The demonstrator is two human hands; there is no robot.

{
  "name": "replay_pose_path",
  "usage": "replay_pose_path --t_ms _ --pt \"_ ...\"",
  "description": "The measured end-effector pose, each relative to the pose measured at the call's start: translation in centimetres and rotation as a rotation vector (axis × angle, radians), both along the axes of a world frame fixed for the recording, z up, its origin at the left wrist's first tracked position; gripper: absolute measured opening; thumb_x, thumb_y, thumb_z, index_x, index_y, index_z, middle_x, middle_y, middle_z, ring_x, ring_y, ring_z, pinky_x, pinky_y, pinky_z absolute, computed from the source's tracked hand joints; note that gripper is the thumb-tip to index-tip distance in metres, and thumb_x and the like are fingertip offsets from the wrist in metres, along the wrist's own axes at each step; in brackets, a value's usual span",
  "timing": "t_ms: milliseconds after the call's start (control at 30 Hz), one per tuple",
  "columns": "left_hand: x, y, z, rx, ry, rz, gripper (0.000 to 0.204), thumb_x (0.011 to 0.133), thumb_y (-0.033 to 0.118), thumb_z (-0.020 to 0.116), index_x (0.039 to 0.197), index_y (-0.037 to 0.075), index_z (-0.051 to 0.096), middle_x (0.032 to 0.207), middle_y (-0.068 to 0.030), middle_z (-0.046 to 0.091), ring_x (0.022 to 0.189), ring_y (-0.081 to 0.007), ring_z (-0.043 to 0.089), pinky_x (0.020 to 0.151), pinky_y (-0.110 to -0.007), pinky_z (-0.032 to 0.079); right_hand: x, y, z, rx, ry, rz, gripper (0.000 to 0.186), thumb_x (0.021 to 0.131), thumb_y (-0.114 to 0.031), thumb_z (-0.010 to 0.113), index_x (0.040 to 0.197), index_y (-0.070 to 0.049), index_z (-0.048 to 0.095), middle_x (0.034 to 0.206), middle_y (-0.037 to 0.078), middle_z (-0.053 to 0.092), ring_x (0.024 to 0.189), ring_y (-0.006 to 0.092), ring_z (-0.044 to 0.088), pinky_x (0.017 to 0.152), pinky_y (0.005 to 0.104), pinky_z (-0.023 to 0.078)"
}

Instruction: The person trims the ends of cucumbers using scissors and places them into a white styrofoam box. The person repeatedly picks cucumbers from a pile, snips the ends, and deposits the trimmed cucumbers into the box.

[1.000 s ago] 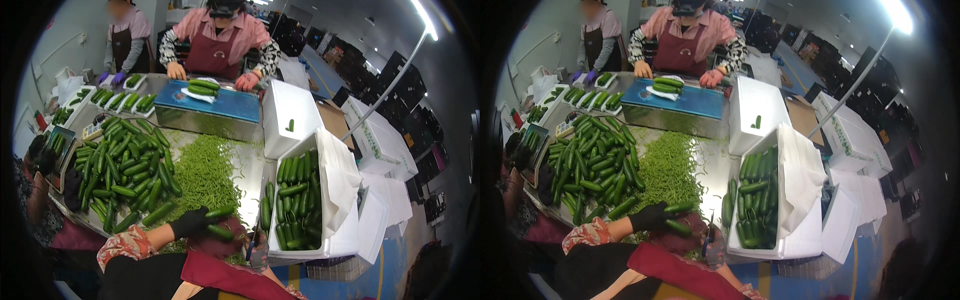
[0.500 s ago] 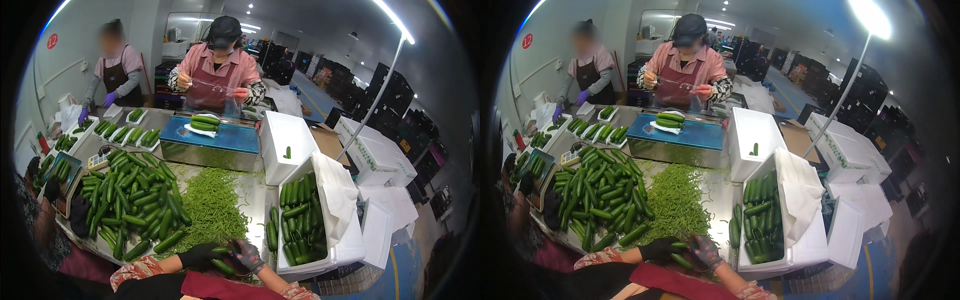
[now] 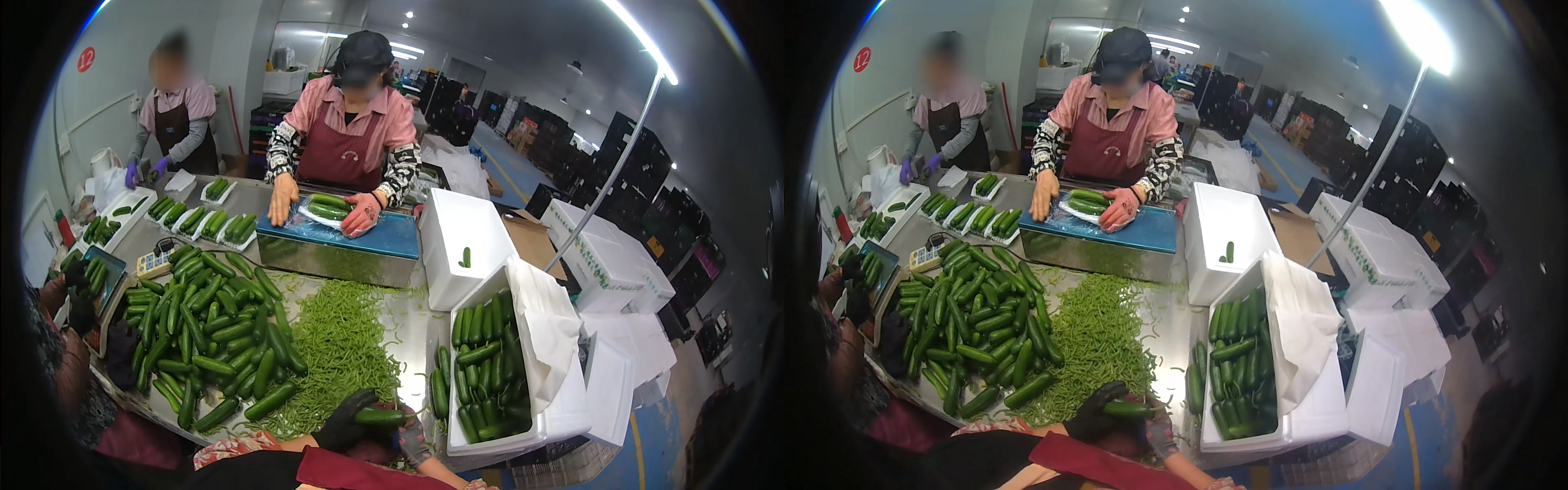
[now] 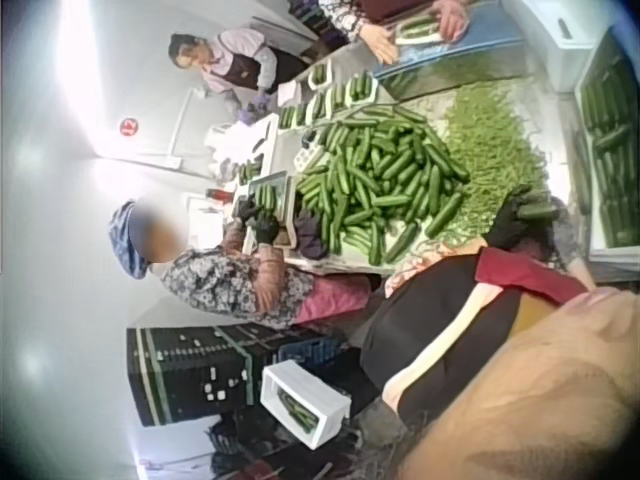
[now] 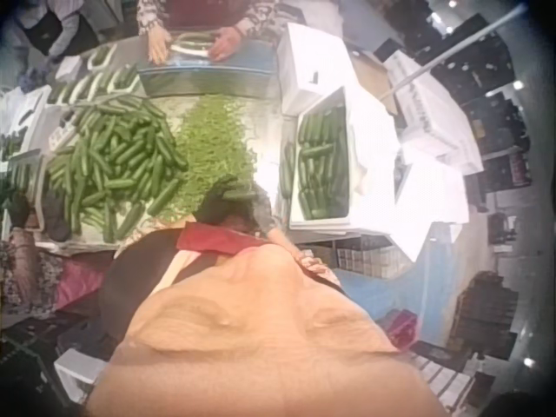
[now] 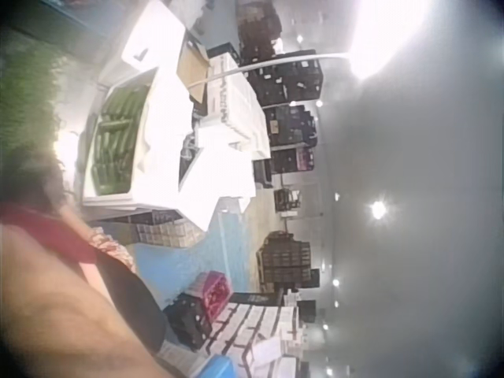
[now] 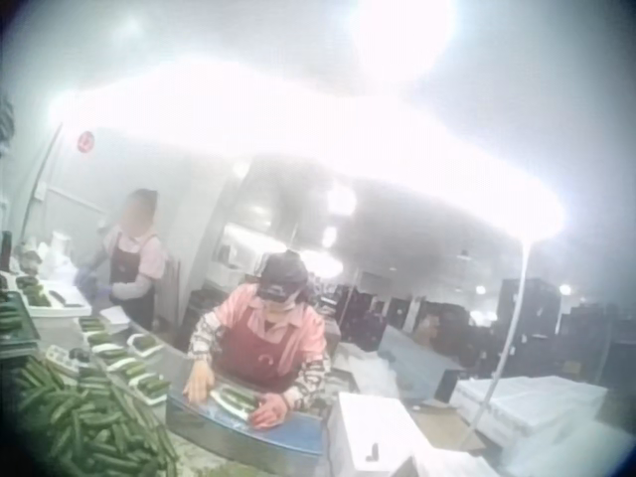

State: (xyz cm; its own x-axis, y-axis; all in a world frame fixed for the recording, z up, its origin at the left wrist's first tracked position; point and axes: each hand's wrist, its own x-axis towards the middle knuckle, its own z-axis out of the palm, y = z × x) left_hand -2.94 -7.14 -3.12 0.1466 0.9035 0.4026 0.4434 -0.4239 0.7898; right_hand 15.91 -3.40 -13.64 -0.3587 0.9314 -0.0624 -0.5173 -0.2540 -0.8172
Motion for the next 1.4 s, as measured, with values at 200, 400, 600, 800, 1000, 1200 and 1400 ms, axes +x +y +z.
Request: replay_pose_path --t_ms 200,400,600,800,1000,1200,1400 --pt "0.7 0.1 0.4 0.014 0.001 0.124 0.047 0.073 0.002 0.054 0.118 -0.003 0.044 0.117 -0.0253 0.047 0.11 -0.0385 0.046 0.094 -0.04 0.037 -0.4 -0.6 2.9 -0.049 0.106 -0.013 0.042 0.079 0.006 0.048 0.119 -0.003 0.041 0.105 0.008 0.052 0.087 0.0131 0.054 0.068 0.0211 0.048" --pt "1.4 -0.5 1.6 -0.143 -0.008 0.162 0.053 0.069 0.008 0.062 0.119 0.007 0.047 0.113 -0.0267 0.047 0.099 -0.0391 0.05 0.087 -0.041 0.04 -1.8 0.3 1.1 -0.349 0.795 0.224 0.041 0.079 -0.012 0.046 0.116 0.004 0.039 0.095 0.018 0.049 0.069 0.0174 0.047 0.048 0.0233 0.046" --pt "-0.2 -0.2 4.1 0.176 0.503 0.133 0.05 0.064 0.03 0.068 0.108 0.01 0.056 0.1 -0.0224 0.053 0.082 -0.0372 0.056 0.067 -0.04 0.046 -0.2 2.3 1.3 -0.156 0.684 0.668 0.046 0.086 -0.026 0.051 0.124 -0.004 0.039 0.105 0.013 0.053 0.079 0.0142 0.056 0.065 0.0194 0.05" --pt "-0.7 -1.2 0.9 0.04 0.31 -0.038 0.05 0.067 0.023 0.067 0.111 0.006 0.053 0.086 -0.0164 0.058 0.074 -0.035 0.058 0.065 -0.041 0.047 1.1 -1.0 7.2 -0.161 -0.071 0.2 0.036 0.08 -0.003 0.057 0.114 -0.004 0.046 0.097 0.006 0.056 0.081 0.0147 0.058 0.072 0.0251 0.051" --pt "-0.8 -1.7 -0.1 0.164 0.298 -0.056 0.053 0.067 0.011 0.064 0.118 0.005 0.05 0.094 -0.0168 0.058 0.082 -0.0341 0.056 0.071 -0.041 0.045 1.9 -1.6 0.1 -0.21 0.162 0.024 0.024 0.085 -0.015 0.051 0.106 -0.002 0.05 0.098 0.009 0.057 0.086 0.0193 0.058 0.078 0.0332 0.051" --pt "-0.3 -2.6 0.3 0.14 0.517 -0.06 0.065 0.067 0.014 0.063 0.125 -0.002 0.037 0.102 -0.0199 0.053 0.093 -0.0373 0.05 0.079 -0.045 0.039 0.6 -2.9 4.2 -0.197 0.307 -0.161 0.026 0.089 -0.014 0.045 0.111 -0.002 0.048 0.098 0.009 0.056 0.083 0.0185 0.059 0.077 0.0285 0.05" --pt "1.8 -1.6 0.9 0.104 0.503 -0.021 0.071 0.066 0.02 0.067 0.123 -0.006 0.034 0.095 -0.0194 0.052 0.088 -0.037 0.048 0.077 -0.045 0.037 -1.1 -1.6 3.8 -0.27 0.404 0.022 0.036 0.086 -0.02 0.049 0.115 -0.001 0.043 0.085 0.005 0.053 0.071 0.015 0.054 0.062 0.0256 0.048"
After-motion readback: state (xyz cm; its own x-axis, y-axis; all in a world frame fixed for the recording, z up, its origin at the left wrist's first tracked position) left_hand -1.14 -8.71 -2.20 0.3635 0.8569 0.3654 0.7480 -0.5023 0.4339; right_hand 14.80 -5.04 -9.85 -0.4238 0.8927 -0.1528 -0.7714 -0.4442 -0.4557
